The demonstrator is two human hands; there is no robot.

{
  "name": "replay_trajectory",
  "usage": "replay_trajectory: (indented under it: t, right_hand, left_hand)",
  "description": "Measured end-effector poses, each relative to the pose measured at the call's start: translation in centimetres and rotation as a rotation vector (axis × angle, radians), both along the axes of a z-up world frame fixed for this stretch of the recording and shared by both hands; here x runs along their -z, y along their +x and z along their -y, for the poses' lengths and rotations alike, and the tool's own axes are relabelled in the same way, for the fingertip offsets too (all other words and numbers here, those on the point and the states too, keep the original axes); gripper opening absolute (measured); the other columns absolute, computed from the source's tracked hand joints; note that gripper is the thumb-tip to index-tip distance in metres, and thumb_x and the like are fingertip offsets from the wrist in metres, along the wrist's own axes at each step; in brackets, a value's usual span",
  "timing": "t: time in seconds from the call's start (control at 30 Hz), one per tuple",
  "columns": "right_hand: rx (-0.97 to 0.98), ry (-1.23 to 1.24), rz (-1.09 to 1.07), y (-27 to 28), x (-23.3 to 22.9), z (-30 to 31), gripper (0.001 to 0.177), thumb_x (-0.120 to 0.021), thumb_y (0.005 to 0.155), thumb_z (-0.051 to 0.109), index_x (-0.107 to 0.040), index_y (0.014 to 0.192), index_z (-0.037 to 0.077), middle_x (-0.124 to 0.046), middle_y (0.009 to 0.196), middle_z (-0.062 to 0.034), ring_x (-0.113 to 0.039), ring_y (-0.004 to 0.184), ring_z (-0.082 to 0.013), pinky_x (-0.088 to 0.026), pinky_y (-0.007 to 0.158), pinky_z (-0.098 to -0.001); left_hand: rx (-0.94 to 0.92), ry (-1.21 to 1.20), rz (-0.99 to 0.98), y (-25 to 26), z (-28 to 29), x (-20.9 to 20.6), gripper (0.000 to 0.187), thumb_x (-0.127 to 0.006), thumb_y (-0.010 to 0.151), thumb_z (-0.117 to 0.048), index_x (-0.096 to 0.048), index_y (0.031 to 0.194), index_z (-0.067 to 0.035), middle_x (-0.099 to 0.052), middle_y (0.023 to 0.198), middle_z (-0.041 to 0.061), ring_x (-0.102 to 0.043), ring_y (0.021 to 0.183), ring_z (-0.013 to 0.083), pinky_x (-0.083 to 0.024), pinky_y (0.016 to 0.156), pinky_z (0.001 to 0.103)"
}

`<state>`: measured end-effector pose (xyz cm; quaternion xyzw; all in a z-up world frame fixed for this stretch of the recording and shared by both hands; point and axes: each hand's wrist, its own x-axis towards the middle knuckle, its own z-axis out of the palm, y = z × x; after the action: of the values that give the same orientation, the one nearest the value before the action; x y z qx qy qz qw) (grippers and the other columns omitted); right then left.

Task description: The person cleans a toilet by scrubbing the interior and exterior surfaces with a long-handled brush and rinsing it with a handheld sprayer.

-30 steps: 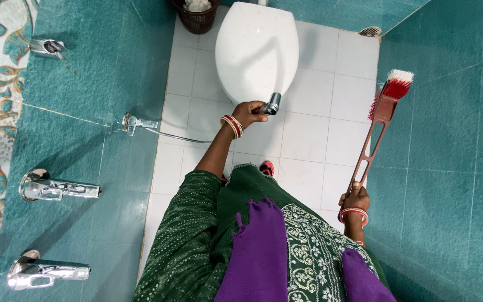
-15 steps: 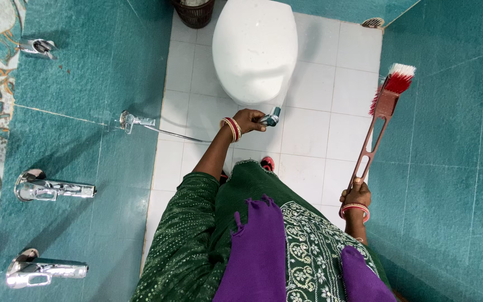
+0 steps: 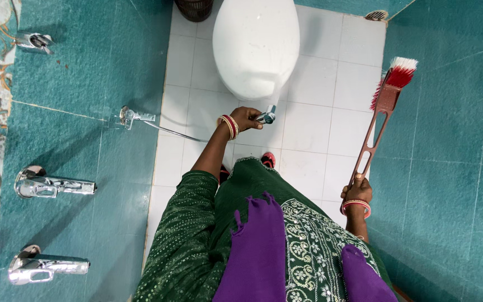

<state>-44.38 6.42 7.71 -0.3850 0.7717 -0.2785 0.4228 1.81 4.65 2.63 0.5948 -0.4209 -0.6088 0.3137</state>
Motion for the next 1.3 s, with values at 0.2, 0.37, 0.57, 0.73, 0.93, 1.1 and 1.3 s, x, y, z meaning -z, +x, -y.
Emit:
replay_trajectory:
  t: [0.2,0.37,0.57,0.73,0.93,1.1,1.3]
  right_hand:
    - [0.003,-0.005,0.035,0.7,-0.6,-0.4,0.04,-0.05,0.111,0.04,-0.06,0.101,0.002,-0.053,0.059,-0.005,-0.049,0.044,-0.0144,-0.041,0.04,-0.0309]
    - [-0.013,-0.016,0.047,0.7,-0.7,-0.7,0.038,-0.05,0.111,0.039,-0.058,0.099,0.004,-0.052,0.059,-0.0041,-0.049,0.045,-0.0134,-0.04,0.04,-0.0303]
    - [-0.009,-0.03,0.067,0.7,0.0,-0.9,0.039,-0.051,0.111,0.04,-0.058,0.1,0.004,-0.052,0.06,-0.0039,-0.048,0.045,-0.013,-0.041,0.04,-0.03]
    - [-0.016,0.009,-0.002,1.3,-0.3,-1.0,0.039,-0.051,0.111,0.04,-0.059,0.099,0.004,-0.053,0.059,-0.0045,-0.048,0.044,-0.0137,-0.04,0.04,-0.0308]
    - [-0.041,0.026,-0.033,1.9,-0.7,-1.3,0.038,-0.05,0.11,0.039,-0.059,0.099,0.004,-0.053,0.058,-0.005,-0.049,0.044,-0.014,-0.04,0.039,-0.0315]
    - [-0.057,0.03,-0.044,2.2,-1.1,-1.4,0.039,-0.049,0.111,0.04,-0.059,0.097,0.005,-0.053,0.058,-0.005,-0.049,0.044,-0.0141,-0.04,0.04,-0.0314]
    - [-0.056,0.01,-0.046,2.2,-1.4,-1.2,0.04,-0.05,0.111,0.041,-0.056,0.094,0.005,-0.053,0.058,-0.0047,-0.049,0.044,-0.0139,-0.041,0.04,-0.0316]
  left_hand:
    - [0.026,0.066,0.105,0.7,-1.7,1.5,0.039,-0.086,0.078,-0.018,-0.076,0.114,-0.006,-0.078,0.1,0.005,-0.07,0.091,0.0163,-0.054,0.087,0.032]
    - [-0.025,0.066,0.103,1.8,-2.5,1.3,0.043,-0.087,0.076,-0.02,-0.074,0.116,-0.009,-0.076,0.1,0.003,-0.069,0.09,0.0162,-0.054,0.085,0.032]
    - [0.019,0.131,0.198,2.2,-3.2,0.1,0.038,-0.087,0.077,-0.023,-0.078,0.111,-0.01,-0.077,0.094,0.004,-0.066,0.085,0.0168,-0.052,0.081,0.034]
    - [-0.075,0.183,0.224,3.6,-5.1,1.4,0.037,-0.086,0.078,-0.022,-0.077,0.112,-0.012,-0.077,0.098,0.002,-0.07,0.089,0.0148,-0.053,0.086,0.033]
    - [-0.309,0.053,0.168,5.4,-6.5,4.3,0.037,-0.086,0.079,-0.018,-0.076,0.114,-0.009,-0.079,0.103,0.006,-0.072,0.093,0.0163,-0.055,0.087,0.031]
    - [-0.185,0.089,0.133,3.7,-7.2,4.7,0.039,-0.086,0.078,-0.018,-0.077,0.115,-0.01,-0.079,0.103,0.006,-0.071,0.093,0.0168,-0.055,0.087,0.032]
    - [-0.227,0.095,0.149,4.1,-7.7,4.5,0.042,-0.087,0.078,-0.019,-0.075,0.117,-0.011,-0.078,0.105,0.005,-0.072,0.095,0.0176,-0.055,0.089,0.033]
